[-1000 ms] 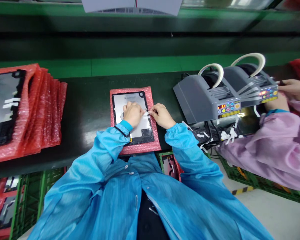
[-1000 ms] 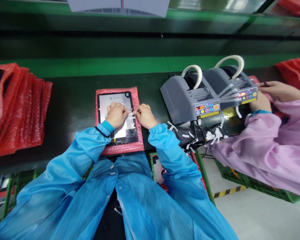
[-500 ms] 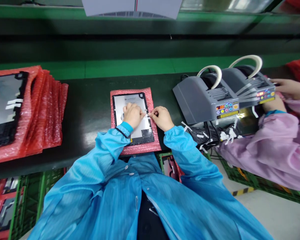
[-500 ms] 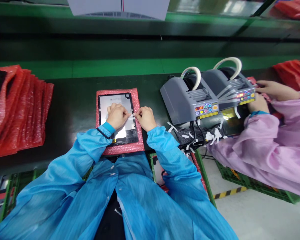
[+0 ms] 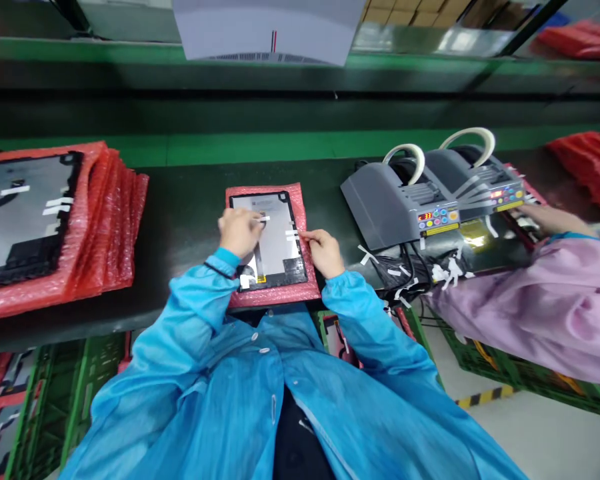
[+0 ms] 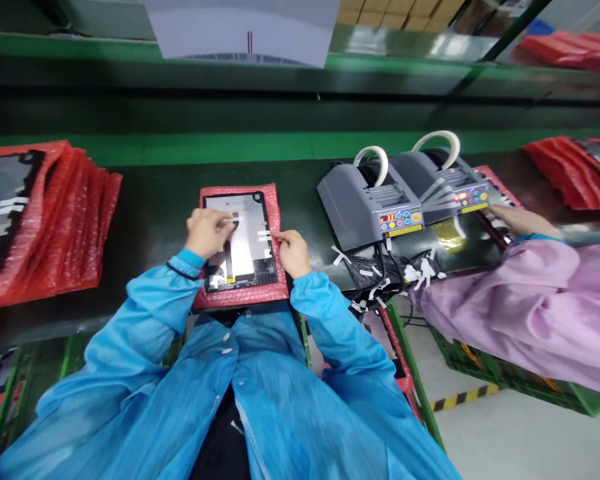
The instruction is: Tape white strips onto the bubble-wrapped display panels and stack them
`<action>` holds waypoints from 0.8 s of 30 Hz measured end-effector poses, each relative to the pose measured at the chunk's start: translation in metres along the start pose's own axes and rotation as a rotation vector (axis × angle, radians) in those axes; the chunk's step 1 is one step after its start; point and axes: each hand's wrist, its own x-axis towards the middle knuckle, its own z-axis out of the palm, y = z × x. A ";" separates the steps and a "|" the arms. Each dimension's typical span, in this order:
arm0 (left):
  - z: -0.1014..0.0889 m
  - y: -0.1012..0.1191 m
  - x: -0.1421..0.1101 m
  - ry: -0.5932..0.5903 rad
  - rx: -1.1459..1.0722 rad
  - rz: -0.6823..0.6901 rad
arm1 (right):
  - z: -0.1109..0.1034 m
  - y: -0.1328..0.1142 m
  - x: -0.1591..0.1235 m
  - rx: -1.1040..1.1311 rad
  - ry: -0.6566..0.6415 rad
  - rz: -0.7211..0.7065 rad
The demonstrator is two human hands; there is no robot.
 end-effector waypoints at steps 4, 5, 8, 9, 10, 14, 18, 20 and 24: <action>-0.017 -0.046 -0.020 0.053 0.017 -0.195 | -0.004 -0.009 0.015 -0.058 0.033 0.116; -0.016 -0.051 -0.024 0.027 0.013 -0.205 | -0.003 -0.014 0.017 -0.109 0.019 0.092; -0.009 -0.055 -0.029 -0.001 -0.030 -0.212 | 0.002 -0.028 0.018 -0.221 0.045 -0.060; -0.006 -0.053 -0.028 -0.001 -0.054 -0.215 | 0.003 -0.033 0.018 -0.218 0.090 -0.110; -0.005 -0.052 -0.027 0.000 -0.082 -0.214 | 0.004 -0.036 0.017 -0.188 0.143 -0.135; -0.002 -0.044 -0.024 0.045 -0.144 -0.157 | 0.004 -0.048 0.015 0.210 0.192 0.104; -0.022 -0.036 -0.040 0.120 -0.154 -0.184 | 0.000 -0.074 0.009 0.608 -0.031 0.208; -0.053 -0.038 -0.055 0.177 -0.190 -0.205 | 0.001 -0.100 0.009 0.711 -0.075 0.076; -0.161 -0.067 -0.096 0.450 -0.246 -0.120 | 0.037 -0.186 0.024 0.816 -0.164 -0.207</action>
